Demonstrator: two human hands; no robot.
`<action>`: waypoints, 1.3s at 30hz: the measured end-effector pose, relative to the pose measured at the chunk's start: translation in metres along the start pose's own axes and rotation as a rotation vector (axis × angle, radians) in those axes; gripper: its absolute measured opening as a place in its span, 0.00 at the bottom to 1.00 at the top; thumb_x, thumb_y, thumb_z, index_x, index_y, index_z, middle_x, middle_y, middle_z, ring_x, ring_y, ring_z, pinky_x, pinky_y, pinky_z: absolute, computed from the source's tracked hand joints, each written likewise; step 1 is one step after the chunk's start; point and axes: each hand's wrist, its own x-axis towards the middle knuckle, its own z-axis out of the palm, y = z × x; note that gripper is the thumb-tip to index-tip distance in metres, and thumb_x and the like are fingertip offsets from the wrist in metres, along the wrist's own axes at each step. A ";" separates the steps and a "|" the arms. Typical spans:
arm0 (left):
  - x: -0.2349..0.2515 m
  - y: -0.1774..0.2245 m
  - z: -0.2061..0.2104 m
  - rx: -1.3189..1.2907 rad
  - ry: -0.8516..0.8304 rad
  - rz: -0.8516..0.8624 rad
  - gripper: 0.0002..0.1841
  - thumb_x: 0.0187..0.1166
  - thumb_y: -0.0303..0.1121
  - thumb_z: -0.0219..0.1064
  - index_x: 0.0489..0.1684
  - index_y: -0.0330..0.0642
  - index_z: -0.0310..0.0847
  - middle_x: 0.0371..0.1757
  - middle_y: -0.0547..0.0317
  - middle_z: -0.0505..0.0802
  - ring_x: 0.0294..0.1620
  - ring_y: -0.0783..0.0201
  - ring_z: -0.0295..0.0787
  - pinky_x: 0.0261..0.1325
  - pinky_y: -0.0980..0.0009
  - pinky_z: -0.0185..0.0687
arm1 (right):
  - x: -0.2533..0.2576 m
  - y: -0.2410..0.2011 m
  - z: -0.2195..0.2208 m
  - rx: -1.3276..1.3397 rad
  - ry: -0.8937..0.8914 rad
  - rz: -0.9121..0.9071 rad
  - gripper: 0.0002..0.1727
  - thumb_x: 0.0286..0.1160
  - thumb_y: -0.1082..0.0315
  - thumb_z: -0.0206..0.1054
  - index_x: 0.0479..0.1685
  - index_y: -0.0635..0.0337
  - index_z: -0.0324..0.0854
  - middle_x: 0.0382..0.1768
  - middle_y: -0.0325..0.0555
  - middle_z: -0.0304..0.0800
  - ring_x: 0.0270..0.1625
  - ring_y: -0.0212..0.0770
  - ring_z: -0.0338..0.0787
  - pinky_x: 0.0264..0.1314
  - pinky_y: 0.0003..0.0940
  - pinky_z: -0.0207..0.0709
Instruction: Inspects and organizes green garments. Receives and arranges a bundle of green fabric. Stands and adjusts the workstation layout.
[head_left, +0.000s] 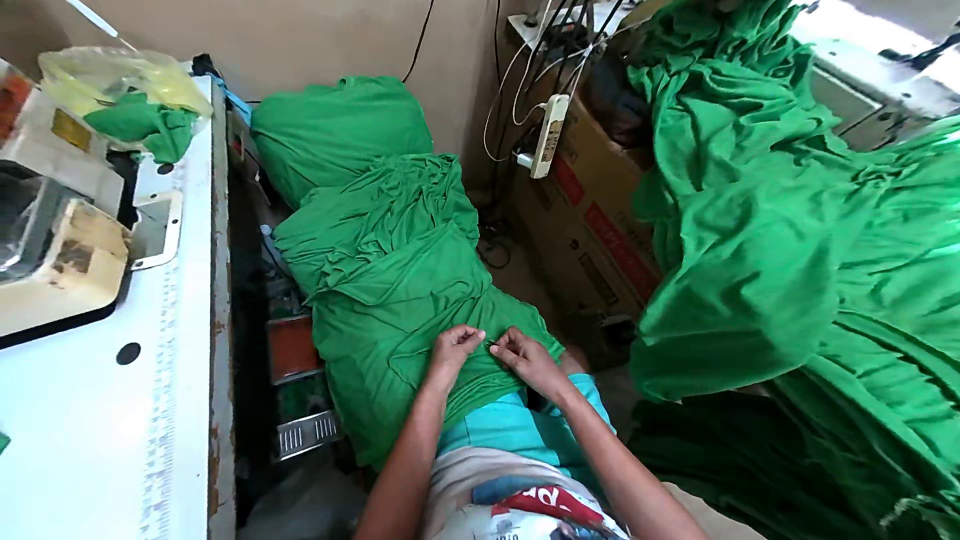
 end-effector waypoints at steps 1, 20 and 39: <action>0.001 -0.001 0.000 -0.004 0.002 -0.001 0.09 0.81 0.32 0.69 0.44 0.33 0.88 0.37 0.60 0.90 0.34 0.74 0.81 0.40 0.75 0.77 | 0.000 -0.002 0.000 -0.048 -0.006 0.006 0.19 0.87 0.55 0.61 0.57 0.66 0.78 0.40 0.53 0.88 0.42 0.46 0.89 0.52 0.48 0.82; 0.001 -0.001 0.000 -0.056 0.020 -0.036 0.08 0.81 0.30 0.69 0.41 0.33 0.89 0.34 0.61 0.89 0.31 0.75 0.79 0.38 0.76 0.74 | 0.003 -0.023 0.004 -0.353 -0.072 -0.018 0.20 0.91 0.53 0.56 0.59 0.62 0.79 0.41 0.55 0.89 0.49 0.56 0.90 0.57 0.59 0.79; 0.002 -0.003 -0.002 -0.160 0.036 -0.034 0.06 0.80 0.28 0.70 0.42 0.35 0.89 0.33 0.65 0.90 0.29 0.78 0.78 0.34 0.80 0.73 | 0.004 -0.030 0.010 -0.380 0.006 0.051 0.21 0.91 0.52 0.56 0.62 0.63 0.78 0.45 0.57 0.91 0.53 0.58 0.91 0.59 0.60 0.79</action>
